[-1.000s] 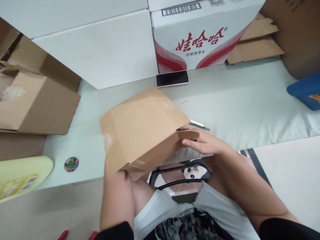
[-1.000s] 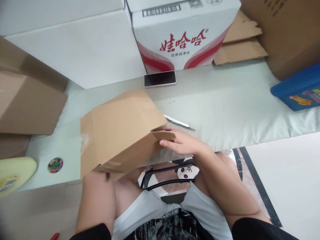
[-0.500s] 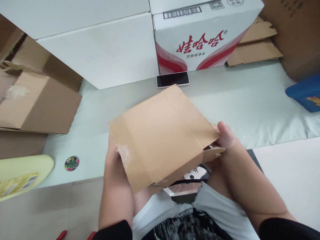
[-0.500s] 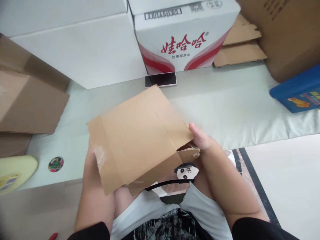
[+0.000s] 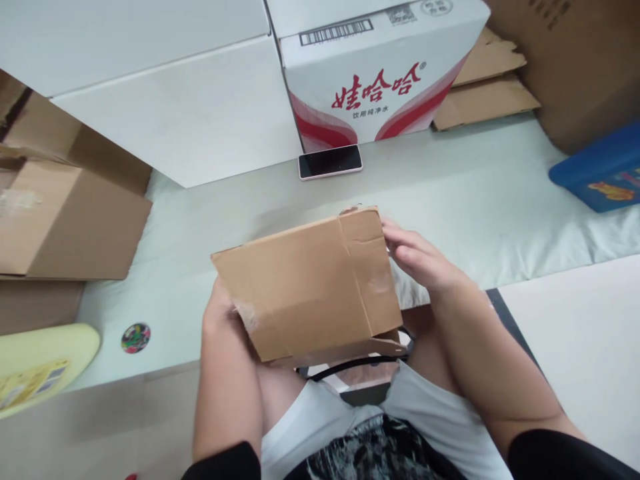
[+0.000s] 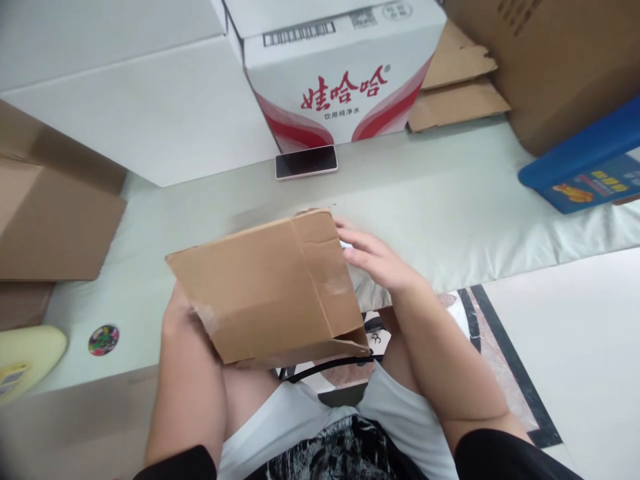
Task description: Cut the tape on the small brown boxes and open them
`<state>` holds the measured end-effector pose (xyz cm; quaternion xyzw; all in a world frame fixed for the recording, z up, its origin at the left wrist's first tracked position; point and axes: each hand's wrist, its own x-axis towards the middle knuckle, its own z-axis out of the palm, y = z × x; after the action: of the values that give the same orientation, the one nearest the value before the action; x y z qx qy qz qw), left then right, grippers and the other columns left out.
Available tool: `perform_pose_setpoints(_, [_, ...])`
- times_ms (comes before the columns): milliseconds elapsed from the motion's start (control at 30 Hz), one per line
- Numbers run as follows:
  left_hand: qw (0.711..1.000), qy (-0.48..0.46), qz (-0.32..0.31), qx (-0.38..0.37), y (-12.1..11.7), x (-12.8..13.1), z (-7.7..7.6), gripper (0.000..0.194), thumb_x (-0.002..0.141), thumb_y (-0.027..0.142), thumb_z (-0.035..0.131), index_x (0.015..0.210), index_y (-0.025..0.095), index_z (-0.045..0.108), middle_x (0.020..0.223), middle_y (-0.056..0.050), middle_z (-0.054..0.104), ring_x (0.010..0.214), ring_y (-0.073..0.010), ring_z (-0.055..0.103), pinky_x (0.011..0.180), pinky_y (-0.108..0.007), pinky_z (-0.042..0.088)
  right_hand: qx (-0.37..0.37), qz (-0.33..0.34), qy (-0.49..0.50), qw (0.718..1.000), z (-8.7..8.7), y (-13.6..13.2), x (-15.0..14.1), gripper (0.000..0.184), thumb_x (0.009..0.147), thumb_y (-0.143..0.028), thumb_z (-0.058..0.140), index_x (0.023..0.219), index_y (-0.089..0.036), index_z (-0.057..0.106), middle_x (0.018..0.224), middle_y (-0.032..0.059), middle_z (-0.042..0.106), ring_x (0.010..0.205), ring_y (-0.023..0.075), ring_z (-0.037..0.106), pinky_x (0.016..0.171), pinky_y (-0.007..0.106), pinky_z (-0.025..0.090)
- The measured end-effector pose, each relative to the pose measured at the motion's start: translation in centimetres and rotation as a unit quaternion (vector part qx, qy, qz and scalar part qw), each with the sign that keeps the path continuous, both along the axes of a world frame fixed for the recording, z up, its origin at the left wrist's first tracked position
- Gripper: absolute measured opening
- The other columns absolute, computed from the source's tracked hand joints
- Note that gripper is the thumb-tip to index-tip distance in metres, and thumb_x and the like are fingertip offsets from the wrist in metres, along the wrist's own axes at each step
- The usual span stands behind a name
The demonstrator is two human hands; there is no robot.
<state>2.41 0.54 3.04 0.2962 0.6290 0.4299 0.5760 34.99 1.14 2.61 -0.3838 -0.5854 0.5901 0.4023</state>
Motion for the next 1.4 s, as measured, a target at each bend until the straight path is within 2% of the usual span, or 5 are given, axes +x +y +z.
perform_pose_setpoints(267, [0.989,-0.111,0.093,-0.041,0.2,1.2,1.4,0.020,0.066,0.028,0.085,0.066,0.015,0.069,0.053,-0.001,0.067,0.043,-0.0145,0.060,0.044,-0.025,0.054,-0.032,0.006,-0.023,0.999,-0.8,0.3,-0.4,0.046,0.092,-0.065,0.069,0.102,-0.021,0.078,0.107,0.0090,0.080,0.103,0.0259,0.075,0.088,0.040,0.062])
perform_pose_setpoints(467, [0.972,-0.122,0.194,0.046,1.3,-0.4,-0.6,0.043,0.084,0.061,0.072,0.083,0.018,0.074,0.072,-0.004,0.078,0.084,-0.0284,0.080,0.087,-0.044,0.068,0.025,-0.157,-0.064,0.985,-0.8,0.3,-1.5,0.037,0.087,-0.057,0.071,0.090,-0.019,0.069,0.082,0.0026,0.070,0.072,0.0162,0.062,0.062,0.027,0.046])
perform_pose_setpoints(567, [0.988,-0.099,0.076,0.096,1.3,-1.1,-1.8,0.053,0.061,0.054,0.096,0.093,0.019,0.074,0.086,-0.007,0.080,0.111,-0.0346,0.078,0.099,-0.043,0.065,0.065,-0.217,-0.182,0.957,-0.8,0.3,-1.6,0.032,0.087,-0.050,0.067,0.076,-0.020,0.060,0.066,-0.0026,0.054,0.059,0.0115,0.045,0.058,0.027,0.034])
perform_pose_setpoints(1133, [0.950,-0.114,0.213,0.196,4.9,-0.2,-4.4,0.030,0.083,0.044,0.082,0.101,0.020,0.078,0.117,-0.008,0.082,0.126,-0.0284,0.072,0.108,-0.039,0.061,-0.140,0.041,0.073,0.987,-1.6,0.7,4.0,0.069,0.074,-0.071,0.082,0.127,-0.026,0.074,0.134,0.0086,0.074,0.126,0.0305,0.066,0.112,0.045,0.048])
perform_pose_setpoints(1400, [0.949,-0.085,0.246,0.179,4.5,-1.3,-4.3,0.039,0.095,0.058,0.066,0.111,0.024,0.077,0.124,-0.005,0.081,0.145,-0.0236,0.060,0.123,-0.037,0.048,-0.175,-0.114,0.148,0.967,-2.4,3.7,0.6,0.056,0.063,-0.067,0.091,0.084,-0.018,0.075,0.064,-0.0015,0.064,0.060,0.0143,0.059,0.058,0.028,0.050])
